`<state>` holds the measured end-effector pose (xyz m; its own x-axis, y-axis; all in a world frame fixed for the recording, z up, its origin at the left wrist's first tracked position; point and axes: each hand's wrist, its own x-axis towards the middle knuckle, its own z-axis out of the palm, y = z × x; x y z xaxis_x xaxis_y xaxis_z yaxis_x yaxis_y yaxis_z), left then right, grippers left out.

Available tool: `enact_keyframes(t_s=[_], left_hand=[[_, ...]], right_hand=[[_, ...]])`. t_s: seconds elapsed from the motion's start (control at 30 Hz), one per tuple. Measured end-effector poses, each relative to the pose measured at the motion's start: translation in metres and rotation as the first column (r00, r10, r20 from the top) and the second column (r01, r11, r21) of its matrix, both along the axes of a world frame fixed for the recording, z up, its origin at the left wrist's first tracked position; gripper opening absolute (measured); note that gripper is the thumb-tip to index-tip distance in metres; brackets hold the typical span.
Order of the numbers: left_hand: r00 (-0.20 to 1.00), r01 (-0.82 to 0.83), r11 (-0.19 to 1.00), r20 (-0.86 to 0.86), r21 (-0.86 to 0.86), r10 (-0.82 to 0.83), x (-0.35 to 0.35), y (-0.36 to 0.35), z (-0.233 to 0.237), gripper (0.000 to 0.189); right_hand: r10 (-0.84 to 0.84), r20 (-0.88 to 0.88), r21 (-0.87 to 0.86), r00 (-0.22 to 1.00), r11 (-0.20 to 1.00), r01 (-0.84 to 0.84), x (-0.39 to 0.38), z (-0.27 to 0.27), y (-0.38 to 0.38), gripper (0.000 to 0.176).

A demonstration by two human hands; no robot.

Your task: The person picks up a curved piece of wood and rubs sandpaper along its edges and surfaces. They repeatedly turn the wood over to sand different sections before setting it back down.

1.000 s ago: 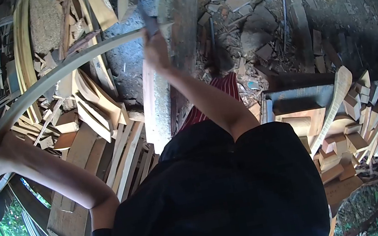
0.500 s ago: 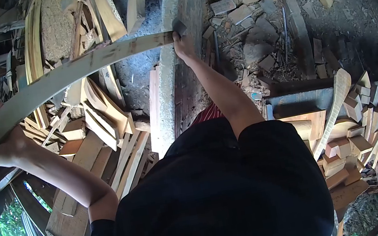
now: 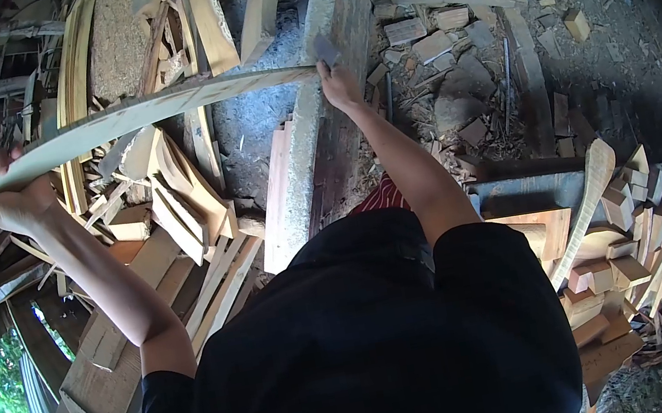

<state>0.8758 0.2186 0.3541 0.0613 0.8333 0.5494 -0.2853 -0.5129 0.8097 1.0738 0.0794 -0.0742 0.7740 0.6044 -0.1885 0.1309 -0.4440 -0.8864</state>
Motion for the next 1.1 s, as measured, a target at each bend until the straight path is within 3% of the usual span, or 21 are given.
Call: enact_keyframes(t_s=[0.1,0.17,0.27,0.33,0.4,0.43,0.5,0.6,0.63,0.67,0.7,0.73,0.77,0.8,0.87,0.9,0.93,1.0,1.03,1.07,1.1], left_hand=[[1.0,-0.002,0.999,0.02,0.038,0.002,0.003,-0.003,-0.002,0.07],[0.999,-0.036,0.998,0.033,0.056,0.034,0.01,-0.007,-0.004,0.068],[0.995,-0.043,0.999,0.087,0.024,0.04,0.008,-0.005,-0.01,0.06],[0.999,-0.03,0.997,0.035,0.078,0.027,0.004,0.002,-0.008,0.054],[0.998,0.001,0.997,0.069,0.074,-0.006,0.004,0.0,-0.008,0.047],[0.996,0.025,0.999,0.079,0.039,-0.029,0.002,-0.001,-0.008,0.045],[0.987,0.117,0.993,0.112,-0.006,-0.115,-0.004,-0.001,-0.007,0.039],[0.991,0.069,0.997,0.112,0.034,-0.072,-0.001,-0.003,-0.008,0.038],[0.99,0.072,0.997,0.121,0.026,-0.075,0.001,-0.004,-0.008,0.036],[0.989,0.075,0.997,0.124,0.019,-0.077,0.001,-0.006,-0.007,0.036],[0.991,0.077,0.997,0.113,0.012,-0.078,0.002,-0.008,-0.005,0.036],[0.991,0.08,0.997,0.103,0.005,-0.08,0.003,-0.009,-0.005,0.035],[0.988,0.105,0.994,0.108,0.019,-0.107,0.003,-0.009,-0.006,0.032],[0.988,0.108,0.994,0.107,0.013,-0.109,0.004,-0.009,-0.005,0.032],[0.968,0.235,0.972,0.087,0.018,-0.235,0.003,-0.008,-0.001,0.03],[0.964,0.256,0.967,0.07,0.008,-0.256,-0.003,0.0,-0.002,0.033],[0.966,0.247,0.969,0.072,0.012,-0.248,-0.011,0.007,-0.004,0.033],[0.654,0.757,0.651,-0.065,0.061,-0.754,-0.024,0.019,-0.01,0.047],[0.551,0.835,0.549,-0.057,0.038,-0.833,-0.027,0.023,-0.01,0.059],[0.521,0.853,0.522,-0.049,0.002,-0.852,-0.03,0.022,-0.007,0.057],[0.772,0.635,0.771,-0.024,0.044,-0.635,-0.026,0.011,-0.006,0.055]], right_hand=[[0.091,-0.077,-0.062,0.993,0.993,-0.096,-0.013,0.02,0.017,0.052],[0.099,-0.079,0.168,0.992,0.982,-0.085,-0.044,0.077,0.021,0.055],[0.167,-0.007,0.619,0.986,0.775,-0.127,-0.09,0.186,0.01,0.04],[-0.138,0.222,0.736,0.965,0.673,-0.073,-0.096,0.185,0.025,0.041],[0.144,0.017,0.576,0.989,0.807,-0.128,-0.088,0.142,0.024,0.043],[0.128,-0.025,0.561,0.991,0.822,-0.092,-0.076,0.126,0.02,0.045],[0.082,-0.039,0.279,0.996,0.958,-0.068,-0.053,0.086,0.02,0.05],[0.117,-0.13,0.286,0.985,0.955,-0.076,-0.07,0.115,0.029,0.047],[0.113,-0.093,0.579,0.989,0.814,-0.038,-0.086,0.156,0.025,0.041],[0.201,-0.038,0.602,0.979,0.787,-0.139,-0.097,0.192,0.021,0.03],[0.273,-0.123,0.668,0.954,0.734,-0.124,-0.103,0.237,0.013,0.034],[-0.097,0.35,0.794,0.932,0.558,-0.24,-0.107,0.252,0.022,0.039],[-0.022,0.352,0.766,0.936,0.58,-0.275,-0.112,0.262,0.023,0.041],[-0.022,0.35,0.763,0.936,0.586,-0.272,-0.11,0.257,0.02,0.041],[0.302,0.017,0.755,0.953,0.621,-0.21,-0.095,0.237,0.012,0.041],[0.356,-0.113,0.64,0.928,0.74,-0.206,-0.081,0.213,0.01,0.03],[0.333,-0.175,0.26,0.926,0.923,-0.283,-0.068,0.161,0.021,0.03],[0.205,0.011,0.105,0.979,0.973,-0.205,-0.049,0.069,0.023,0.054],[0.193,0.075,0.077,0.978,0.977,-0.198,-0.042,0.05,0.018,0.055],[0.183,0.141,0.052,0.973,0.98,-0.192,-0.037,0.04,0.016,0.056],[0.188,0.143,0.063,0.972,0.978,-0.199,-0.033,0.037,0.019,0.056]])
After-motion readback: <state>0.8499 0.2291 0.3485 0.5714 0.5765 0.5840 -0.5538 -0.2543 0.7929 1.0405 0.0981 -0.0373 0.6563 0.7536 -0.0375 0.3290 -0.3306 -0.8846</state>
